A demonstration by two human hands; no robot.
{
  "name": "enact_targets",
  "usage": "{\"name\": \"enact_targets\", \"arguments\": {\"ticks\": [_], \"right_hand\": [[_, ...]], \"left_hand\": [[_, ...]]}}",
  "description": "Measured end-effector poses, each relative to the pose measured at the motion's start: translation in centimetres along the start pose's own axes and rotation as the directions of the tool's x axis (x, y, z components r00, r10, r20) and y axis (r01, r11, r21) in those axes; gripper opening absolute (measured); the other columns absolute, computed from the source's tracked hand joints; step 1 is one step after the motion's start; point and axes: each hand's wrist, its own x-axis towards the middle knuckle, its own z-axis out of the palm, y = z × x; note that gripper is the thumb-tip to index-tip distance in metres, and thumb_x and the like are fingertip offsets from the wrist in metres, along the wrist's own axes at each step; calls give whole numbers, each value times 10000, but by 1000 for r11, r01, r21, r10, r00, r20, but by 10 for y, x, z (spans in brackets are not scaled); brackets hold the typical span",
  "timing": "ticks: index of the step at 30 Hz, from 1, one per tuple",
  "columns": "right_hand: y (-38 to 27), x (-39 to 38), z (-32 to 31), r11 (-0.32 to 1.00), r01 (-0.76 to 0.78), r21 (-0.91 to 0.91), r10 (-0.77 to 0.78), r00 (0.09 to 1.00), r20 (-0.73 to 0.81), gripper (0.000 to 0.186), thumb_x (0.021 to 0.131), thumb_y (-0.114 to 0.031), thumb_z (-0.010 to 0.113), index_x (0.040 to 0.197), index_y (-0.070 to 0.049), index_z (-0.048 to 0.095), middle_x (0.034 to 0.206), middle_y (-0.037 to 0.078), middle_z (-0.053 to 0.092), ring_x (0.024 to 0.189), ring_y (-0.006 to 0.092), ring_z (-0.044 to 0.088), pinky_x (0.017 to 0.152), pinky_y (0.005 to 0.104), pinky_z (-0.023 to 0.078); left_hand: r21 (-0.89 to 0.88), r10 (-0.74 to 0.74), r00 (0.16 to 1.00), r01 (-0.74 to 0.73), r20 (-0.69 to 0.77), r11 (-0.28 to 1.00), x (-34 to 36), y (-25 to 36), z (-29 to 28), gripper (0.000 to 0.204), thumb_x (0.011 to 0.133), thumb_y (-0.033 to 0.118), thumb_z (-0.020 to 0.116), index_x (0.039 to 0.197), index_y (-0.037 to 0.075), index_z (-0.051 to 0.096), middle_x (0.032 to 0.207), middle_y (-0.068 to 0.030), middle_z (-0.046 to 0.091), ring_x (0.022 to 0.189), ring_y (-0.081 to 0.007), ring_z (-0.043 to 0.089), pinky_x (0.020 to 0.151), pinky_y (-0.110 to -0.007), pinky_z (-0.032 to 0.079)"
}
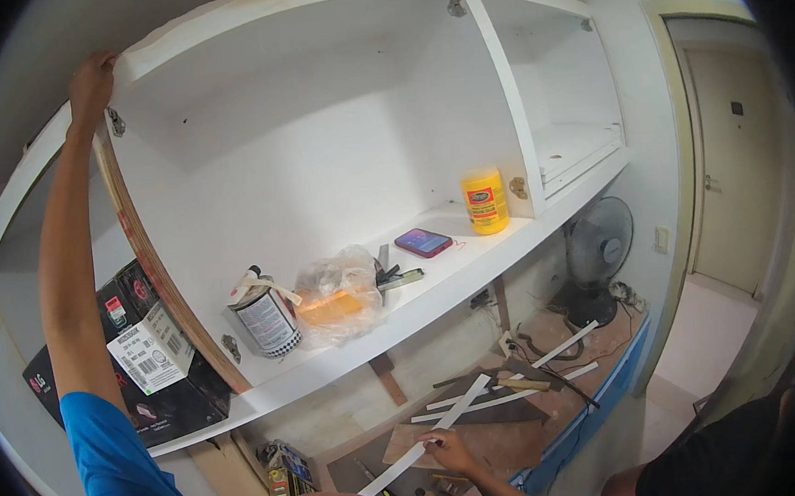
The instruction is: The person uses a utility knife to cut and fit a thin wooden trim piece along the top edge of a white wall cabinet. They repeatedly measure, cut, and adjust the trim to align with the cabinet edge.
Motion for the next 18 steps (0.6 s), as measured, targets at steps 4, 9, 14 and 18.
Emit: {"name": "enact_targets", "arguments": {"ticks": [4, 9, 14, 18], "right_hand": [[-5, -9, -8, 996, -70, -52, 69, 997, -21, 218, 942, -29, 653, 1133, -40, 756, 960, 80, 744, 875, 132, 669, 797, 287, 531], [-1, -21, -8, 986, -167, 16, 167, 985, 35, 247, 946, -20, 614, 1158, -16, 742, 992, 82, 750, 896, 136, 680, 816, 299, 542], [-3, -28, -10, 983, -182, 8, 181, 982, 59, 252, 942, -15, 609, 1159, 0, 736, 993, 84, 748, 891, 141, 684, 827, 299, 546], [0, -17, -10, 992, -110, 60, 106, 992, 75, 243, 938, -14, 614, 1145, 7, 739, 981, 91, 748, 887, 143, 688, 820, 300, 550]], "left_hand": [[185, 72, 994, -56, -81, 981, -14, 24, 0, 286, 1025, 271, 553, 1183, 114, 732, 1124, -143, 688, 1094, -380, 637, 936, -503, 507], [210, 106, 985, -76, -136, 975, -23, 22, 0, 296, 1031, 288, 558, 1222, 127, 717, 1105, -134, 679, 1083, -367, 639, 953, -511, 495], [204, 189, 967, -153, -171, 967, -33, 26, 6, 335, 1052, 312, 539, 1244, 98, 712, 1181, -144, 683, 1129, -363, 642, 960, -488, 503], [223, 263, 949, -222, -174, 949, -35, 13, 18, 382, 1058, 337, 528, 1281, 67, 682, 1265, -149, 674, 1179, -355, 633, 968, -477, 514]]}}
